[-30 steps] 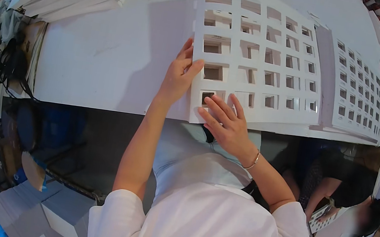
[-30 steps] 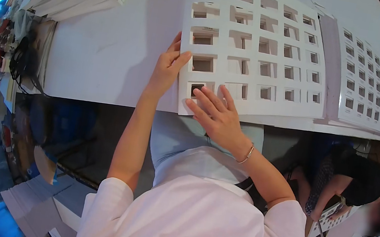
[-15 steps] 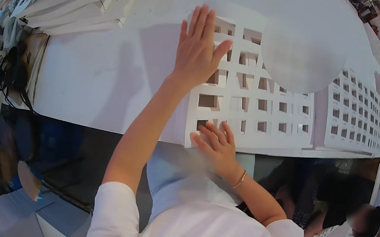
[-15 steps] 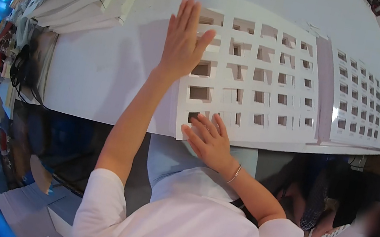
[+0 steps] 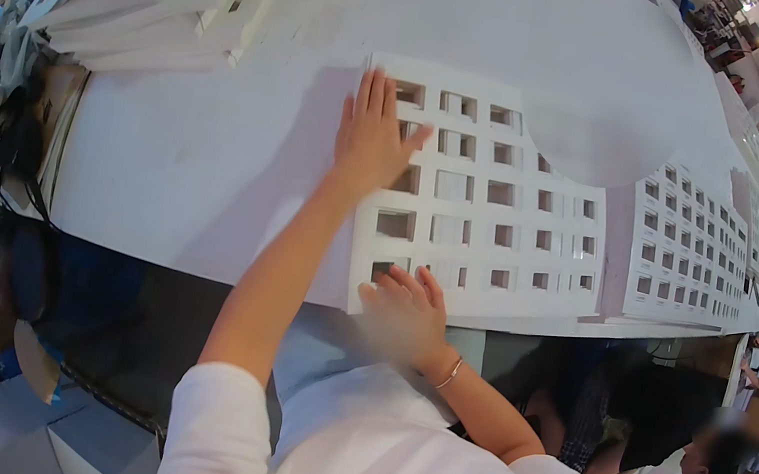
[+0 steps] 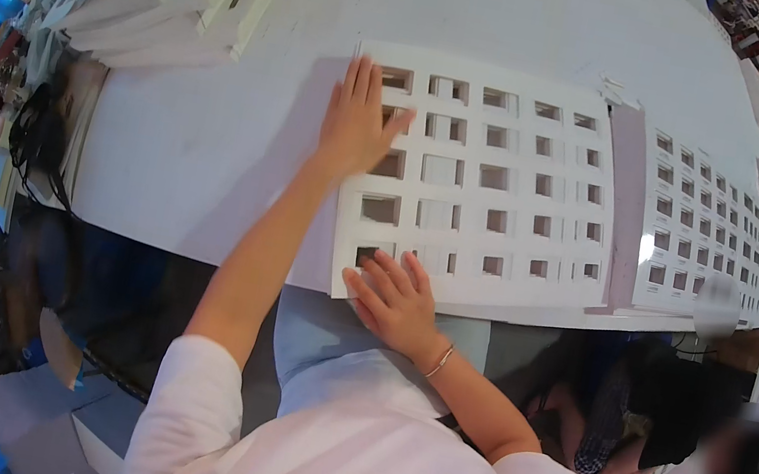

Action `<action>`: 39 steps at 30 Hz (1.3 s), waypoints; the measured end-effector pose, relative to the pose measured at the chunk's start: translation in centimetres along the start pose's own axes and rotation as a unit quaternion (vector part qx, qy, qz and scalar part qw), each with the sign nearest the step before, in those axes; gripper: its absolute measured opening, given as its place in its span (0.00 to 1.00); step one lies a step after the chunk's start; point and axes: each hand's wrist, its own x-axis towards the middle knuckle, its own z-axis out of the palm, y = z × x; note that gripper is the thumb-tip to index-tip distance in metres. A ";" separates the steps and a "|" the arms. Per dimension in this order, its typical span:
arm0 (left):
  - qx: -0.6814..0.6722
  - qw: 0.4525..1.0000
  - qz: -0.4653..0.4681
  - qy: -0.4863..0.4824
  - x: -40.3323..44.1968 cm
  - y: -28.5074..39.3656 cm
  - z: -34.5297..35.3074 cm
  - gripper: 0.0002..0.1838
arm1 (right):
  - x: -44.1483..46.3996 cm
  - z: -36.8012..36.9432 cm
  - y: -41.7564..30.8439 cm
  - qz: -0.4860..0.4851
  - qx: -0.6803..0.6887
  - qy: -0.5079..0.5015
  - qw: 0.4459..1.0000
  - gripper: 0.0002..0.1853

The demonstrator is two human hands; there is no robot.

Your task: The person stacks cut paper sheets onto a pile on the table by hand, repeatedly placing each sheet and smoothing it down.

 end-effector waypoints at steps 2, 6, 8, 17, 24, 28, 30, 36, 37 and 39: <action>-0.006 1.000 0.011 0.024 -5.8 1.5 0.0 0.51 | -0.2 0.5 0.0 0.012 0.004 -0.001 1.000 0.26; 0.015 1.000 -0.012 0.014 -10.7 2.3 0.4 0.51 | 0.6 -1.5 -0.7 0.037 0.085 0.010 0.996 0.27; 0.020 1.000 -0.017 0.007 -11.0 2.3 1.0 0.51 | 1.7 -4.1 -0.6 0.047 0.158 -0.035 0.986 0.27; 0.028 0.999 -0.017 0.004 -11.3 3.2 -0.4 0.49 | -1.3 -15.0 18.8 0.320 -0.272 0.212 0.883 0.24; 0.025 0.999 -0.022 0.002 -11.3 3.3 -0.8 0.47 | -6.5 -18.3 30.1 0.389 -0.382 0.075 0.835 0.18; 0.022 1.000 -0.021 0.007 -11.4 3.2 -0.5 0.47 | -4.9 -20.4 28.9 0.451 -0.296 0.037 0.841 0.18; 0.023 1.000 -0.018 0.005 -11.3 3.1 -0.5 0.48 | -4.3 -21.4 29.2 0.466 -0.307 -0.001 0.830 0.19; 0.053 0.998 -0.015 0.017 -11.2 3.6 -0.9 0.46 | 1.4 -25.4 22.6 0.429 0.182 0.069 0.882 0.21; 0.057 0.998 -0.008 0.027 -11.2 3.7 -1.0 0.44 | 2.5 -27.3 20.5 0.431 0.288 0.120 0.846 0.20; 0.057 0.997 0.026 0.052 -11.6 3.5 -0.9 0.42 | 4.4 -30.8 16.1 0.421 0.486 0.220 0.734 0.19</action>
